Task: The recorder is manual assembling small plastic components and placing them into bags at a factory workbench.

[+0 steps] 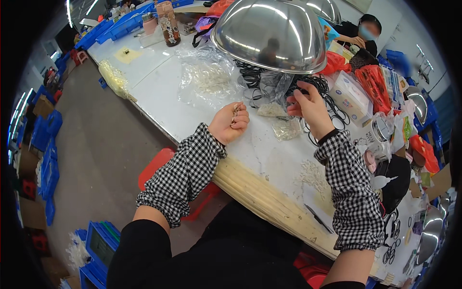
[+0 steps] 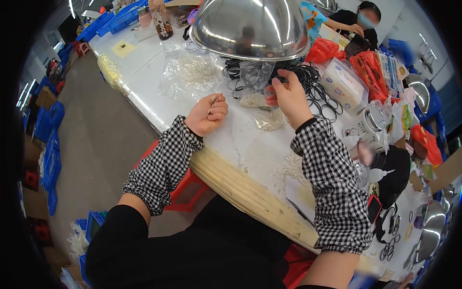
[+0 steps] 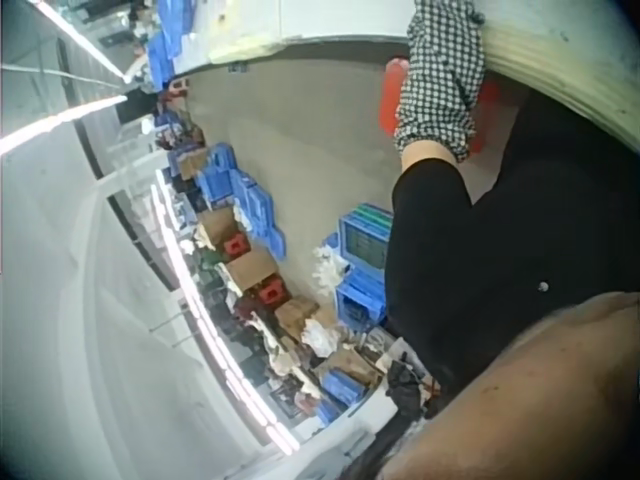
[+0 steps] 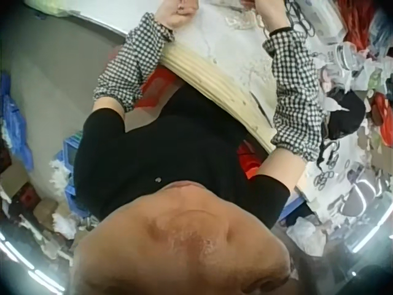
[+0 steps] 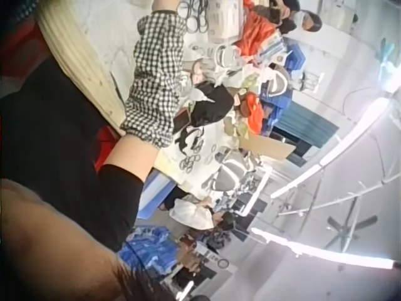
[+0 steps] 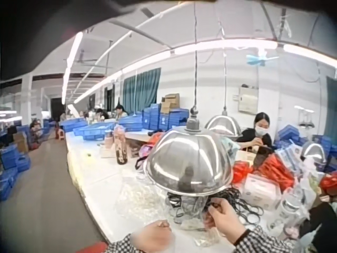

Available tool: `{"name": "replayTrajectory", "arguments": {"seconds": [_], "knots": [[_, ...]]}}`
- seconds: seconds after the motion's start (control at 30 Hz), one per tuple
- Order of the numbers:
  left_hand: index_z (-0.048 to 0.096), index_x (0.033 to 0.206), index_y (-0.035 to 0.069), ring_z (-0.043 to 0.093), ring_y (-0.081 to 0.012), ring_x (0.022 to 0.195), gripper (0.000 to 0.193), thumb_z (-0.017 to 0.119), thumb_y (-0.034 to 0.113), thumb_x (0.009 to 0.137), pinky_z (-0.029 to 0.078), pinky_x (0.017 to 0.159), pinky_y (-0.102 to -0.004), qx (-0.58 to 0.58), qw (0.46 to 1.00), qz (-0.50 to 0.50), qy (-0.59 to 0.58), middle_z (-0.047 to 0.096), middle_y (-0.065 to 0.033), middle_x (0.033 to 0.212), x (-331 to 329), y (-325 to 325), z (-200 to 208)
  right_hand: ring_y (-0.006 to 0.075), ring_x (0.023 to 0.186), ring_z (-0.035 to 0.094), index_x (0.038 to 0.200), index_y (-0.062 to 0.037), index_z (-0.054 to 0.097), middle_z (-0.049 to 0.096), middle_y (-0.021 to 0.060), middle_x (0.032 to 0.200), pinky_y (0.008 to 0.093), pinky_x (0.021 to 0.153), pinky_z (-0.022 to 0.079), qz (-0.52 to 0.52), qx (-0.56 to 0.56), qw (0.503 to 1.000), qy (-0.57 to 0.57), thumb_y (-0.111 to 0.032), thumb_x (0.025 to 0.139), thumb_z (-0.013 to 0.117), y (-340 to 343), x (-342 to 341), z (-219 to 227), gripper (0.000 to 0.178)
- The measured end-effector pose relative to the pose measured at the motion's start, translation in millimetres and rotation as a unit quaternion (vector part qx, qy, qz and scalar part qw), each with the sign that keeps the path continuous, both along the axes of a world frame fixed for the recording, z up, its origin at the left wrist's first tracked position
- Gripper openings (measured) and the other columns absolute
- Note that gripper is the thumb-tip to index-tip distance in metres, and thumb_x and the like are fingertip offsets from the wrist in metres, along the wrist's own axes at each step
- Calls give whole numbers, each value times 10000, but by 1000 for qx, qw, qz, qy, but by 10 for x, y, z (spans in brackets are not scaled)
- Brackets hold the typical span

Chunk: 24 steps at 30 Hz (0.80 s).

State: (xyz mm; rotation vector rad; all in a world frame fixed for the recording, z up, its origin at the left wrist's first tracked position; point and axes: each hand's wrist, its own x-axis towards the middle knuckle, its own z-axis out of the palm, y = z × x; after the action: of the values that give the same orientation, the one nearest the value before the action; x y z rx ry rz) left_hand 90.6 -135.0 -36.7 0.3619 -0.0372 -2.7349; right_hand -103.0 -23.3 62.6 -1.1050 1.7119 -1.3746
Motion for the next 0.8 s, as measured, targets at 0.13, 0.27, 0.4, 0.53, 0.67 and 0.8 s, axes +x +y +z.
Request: {"name": "replayTrajectory", "arguments": {"seconds": [0.13, 0.27, 0.4, 0.53, 0.67, 0.8], "knots": [[480, 842, 56, 326, -60, 471, 212, 395, 178, 993, 247, 358, -196, 29, 1000, 5, 6, 394, 9, 688, -12, 3, 48, 155, 762, 619, 1352, -35, 362, 626, 126, 998, 277, 694, 544, -6, -44, 999, -29, -174, 938, 555, -323, -158, -5, 478], [496, 863, 48, 360, -65, 491, 222, 399, 192, 1003, 273, 360, -191, 58, 998, 21, 17, 439, -16, 729, 17, 34, 93, 132, 724, 606, 1183, -24, 534, 628, 89, 910, 248, 634, 514, 51, -28, 997, 50, -202, 901, 628, -439, -176, -27, 346], [499, 877, 54, 356, -60, 478, 211, 409, 194, 1006, 282, 363, -187, 81, 995, 62, -12, 449, -17, 729, -13, 41, 105, 163, 651, 586, 931, -8, 662, 612, 89, 783, 289, 589, 474, 43, -86, 947, 306, -155, 832, 673, -304, -126, -115, 177], [504, 888, 66, 336, -58, 460, 213, 416, 218, 1010, 274, 363, -187, 68, 995, 68, -19, 446, -3, 722, 32, 86, 77, 211, 653, 572, 865, -38, 689, 565, 95, 776, 320, 593, 457, 30, -112, 902, 415, -133, 792, 696, -30, 45, -138, 121], [503, 914, 70, 326, -56, 455, 208, 413, 230, 1014, 266, 365, -188, 19, 999, 28, -14, 445, 8, 720, 63, 315, 291, 226, 632, 593, 873, -20, 696, 591, 114, 788, 309, 606, 494, 60, -109, 916, 382, -98, 800, 684, 133, 167, -140, 107], [488, 1039, 44, 326, -45, 464, 162, 403, 179, 1012, 261, 380, -183, -26, 999, -25, -16, 448, 7, 722, -12, 589, 544, 245, 589, 591, 866, -4, 696, 606, 124, 768, 328, 559, 472, 86, -139, 918, 361, -65, 814, 657, 202, 325, -144, 89]]}}
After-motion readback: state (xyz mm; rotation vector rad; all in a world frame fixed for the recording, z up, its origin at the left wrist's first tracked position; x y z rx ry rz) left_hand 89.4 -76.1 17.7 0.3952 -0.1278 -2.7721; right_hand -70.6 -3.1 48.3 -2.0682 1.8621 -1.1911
